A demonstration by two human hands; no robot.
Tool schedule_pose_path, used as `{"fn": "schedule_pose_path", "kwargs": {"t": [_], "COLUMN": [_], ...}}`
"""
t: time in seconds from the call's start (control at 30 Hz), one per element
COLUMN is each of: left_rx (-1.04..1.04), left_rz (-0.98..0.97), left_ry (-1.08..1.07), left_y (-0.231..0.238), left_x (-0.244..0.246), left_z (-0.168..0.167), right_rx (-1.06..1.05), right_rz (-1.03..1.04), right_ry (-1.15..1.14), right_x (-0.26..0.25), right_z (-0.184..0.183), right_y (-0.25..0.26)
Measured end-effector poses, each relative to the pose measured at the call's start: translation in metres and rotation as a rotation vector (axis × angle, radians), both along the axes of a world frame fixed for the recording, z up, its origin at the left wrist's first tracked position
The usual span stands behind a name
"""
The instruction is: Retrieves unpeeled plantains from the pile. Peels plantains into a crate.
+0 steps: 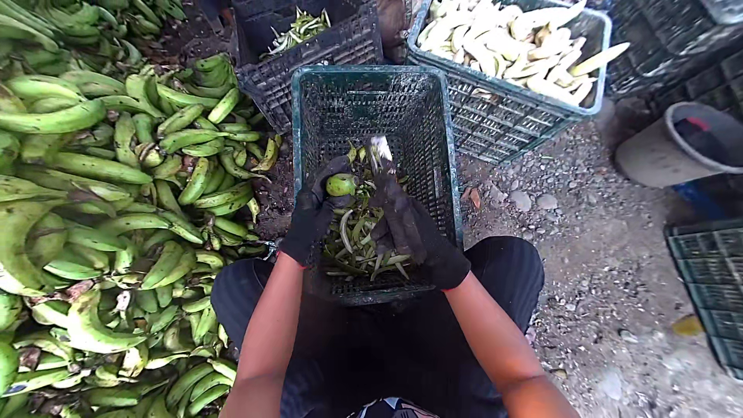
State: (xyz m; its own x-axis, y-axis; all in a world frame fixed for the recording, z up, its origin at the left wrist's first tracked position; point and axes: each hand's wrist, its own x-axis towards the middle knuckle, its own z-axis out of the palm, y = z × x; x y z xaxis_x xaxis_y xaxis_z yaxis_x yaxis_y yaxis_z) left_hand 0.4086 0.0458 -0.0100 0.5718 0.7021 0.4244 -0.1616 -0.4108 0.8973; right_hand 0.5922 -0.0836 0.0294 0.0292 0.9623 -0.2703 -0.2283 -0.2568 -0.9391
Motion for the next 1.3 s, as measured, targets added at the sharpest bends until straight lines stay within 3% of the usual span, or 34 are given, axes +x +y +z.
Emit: {"fn": "schedule_pose_path", "kwargs": {"t": [0.17,0.23,0.3,0.37,0.43,0.7,0.83,0.93,1.1,1.17,1.23,1.3], "left_rx": [-0.038,-0.016,0.014,-0.026,-0.111,-0.479,-0.340,-0.227,-0.119,-0.063,-0.016,-0.013], "left_rz": [0.176,0.224,0.239,0.273,0.297,0.160,0.100,0.115,0.166,0.192,0.224,0.233], "left_ry": [0.084,0.096,0.006,0.051,0.142,-0.091,-0.088,-0.041,-0.057,-0.099,-0.144,-0.162], "left_y": [-0.017,-0.017,-0.014,-0.022,-0.020,-0.004,-0.001,-0.006,-0.010,-0.010,-0.011,-0.007], "left_x": [0.006,0.013,0.022,0.021,0.015,0.007,0.010,0.015,0.015,0.017,0.019,0.018], "left_z": [0.009,0.007,-0.001,-0.001,0.010,0.020,0.016,0.014,0.017,0.014,0.011,0.015], "right_rx": [0.513,0.623,0.365,-0.109,-0.275,-0.156,-0.144,-0.171,0.185,0.032,-0.339,-0.535], "right_rz": [-0.360,-0.440,-0.351,-0.017,0.057,-0.106,-0.034,0.090,-0.219,-0.077,0.293,0.359], "right_ry": [-0.033,-0.040,-0.161,-0.311,-0.268,0.021,0.055,-0.040,-0.003,-0.128,-0.278,-0.231], "right_x": [-0.030,-0.041,-0.053,-0.057,-0.060,-0.035,-0.026,-0.010,0.007,-0.006,-0.021,-0.027], "right_z": [0.032,0.023,-0.021,-0.063,-0.078,-0.063,-0.030,-0.008,0.019,0.001,-0.032,-0.054], "right_y": [-0.015,-0.012,-0.011,-0.017,-0.013,-0.012,-0.016,-0.007,0.008,-0.001,-0.021,-0.034]}}
